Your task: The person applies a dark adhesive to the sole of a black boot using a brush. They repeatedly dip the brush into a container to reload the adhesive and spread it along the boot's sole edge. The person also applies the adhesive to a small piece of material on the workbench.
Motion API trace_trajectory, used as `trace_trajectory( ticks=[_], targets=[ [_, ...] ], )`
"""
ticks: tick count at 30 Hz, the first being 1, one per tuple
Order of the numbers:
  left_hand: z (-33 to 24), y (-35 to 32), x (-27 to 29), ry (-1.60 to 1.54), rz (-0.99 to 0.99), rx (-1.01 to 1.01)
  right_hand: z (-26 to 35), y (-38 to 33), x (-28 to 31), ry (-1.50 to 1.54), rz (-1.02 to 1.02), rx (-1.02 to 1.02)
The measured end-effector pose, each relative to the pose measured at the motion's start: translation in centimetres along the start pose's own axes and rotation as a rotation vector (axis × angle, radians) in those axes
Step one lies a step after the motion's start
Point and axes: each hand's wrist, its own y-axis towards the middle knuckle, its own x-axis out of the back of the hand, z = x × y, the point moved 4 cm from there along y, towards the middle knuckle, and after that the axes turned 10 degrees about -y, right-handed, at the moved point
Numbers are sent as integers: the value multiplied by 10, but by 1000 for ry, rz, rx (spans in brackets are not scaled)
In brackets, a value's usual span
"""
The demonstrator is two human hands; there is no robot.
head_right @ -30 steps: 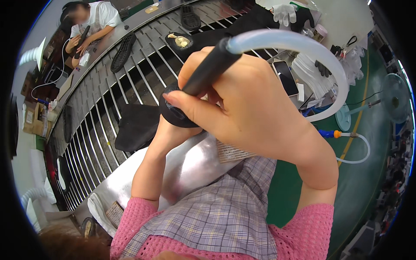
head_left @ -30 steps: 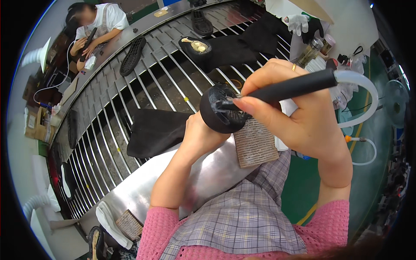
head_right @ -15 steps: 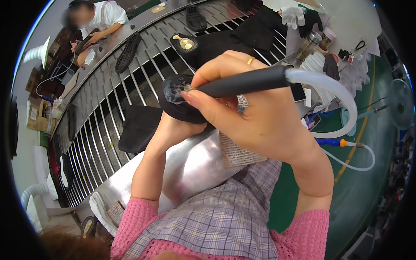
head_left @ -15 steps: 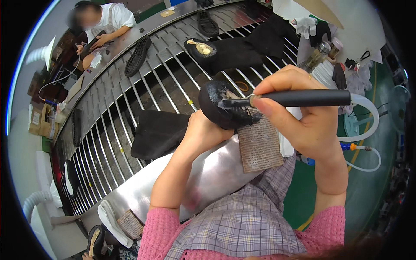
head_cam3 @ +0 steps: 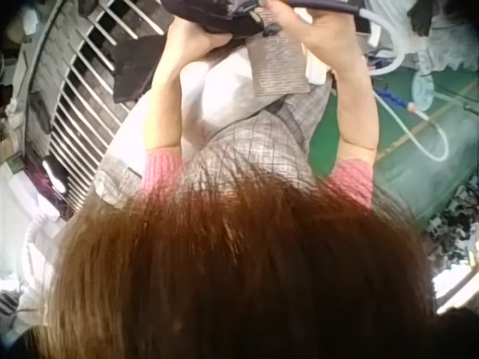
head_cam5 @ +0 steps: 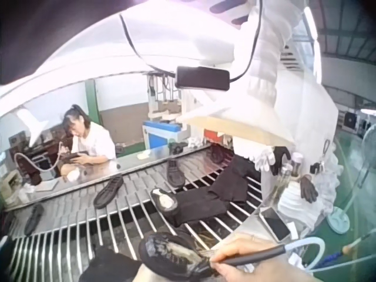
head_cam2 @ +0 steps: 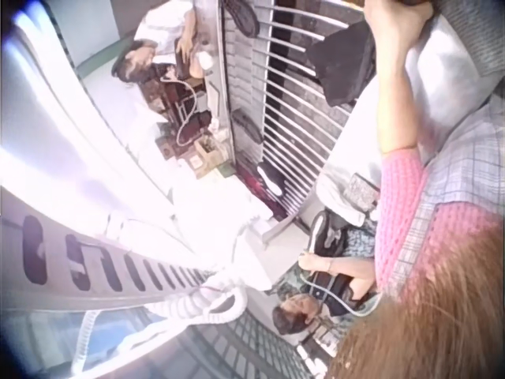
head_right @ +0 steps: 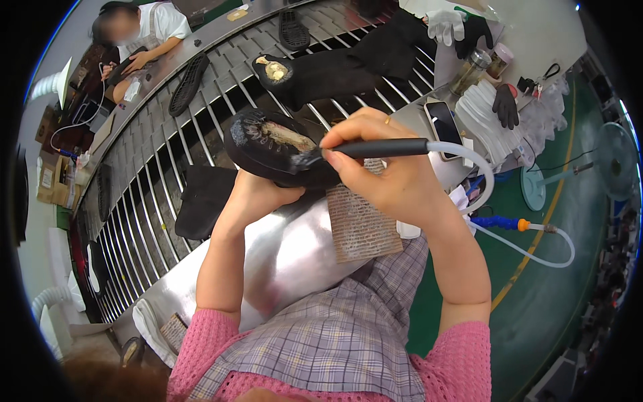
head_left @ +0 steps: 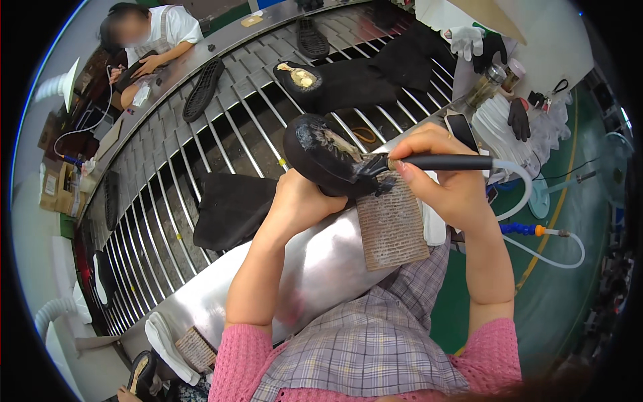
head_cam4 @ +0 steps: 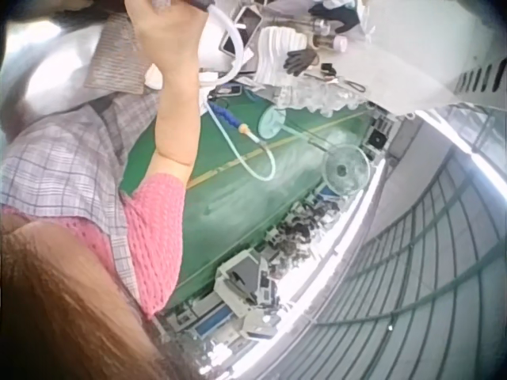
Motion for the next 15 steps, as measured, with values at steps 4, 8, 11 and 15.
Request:
trace_trajectory(
  ticks=[4, 8, 11, 15],
  targets=[
    [13, -7, -9, -9, -169, 55, -44, -23, 10, -84, 21, -141],
    [14, -19, -25, 168, -434, 8, -58, -54, 31, 212, -172, -425],
    [38, -36, -31, 303, -663, -269, -59, -71, 35, 272, -259, -447],
    [72, -56, -25, -13, -770, -453, -57, -91, 36, 289, -292, -473]
  ],
)
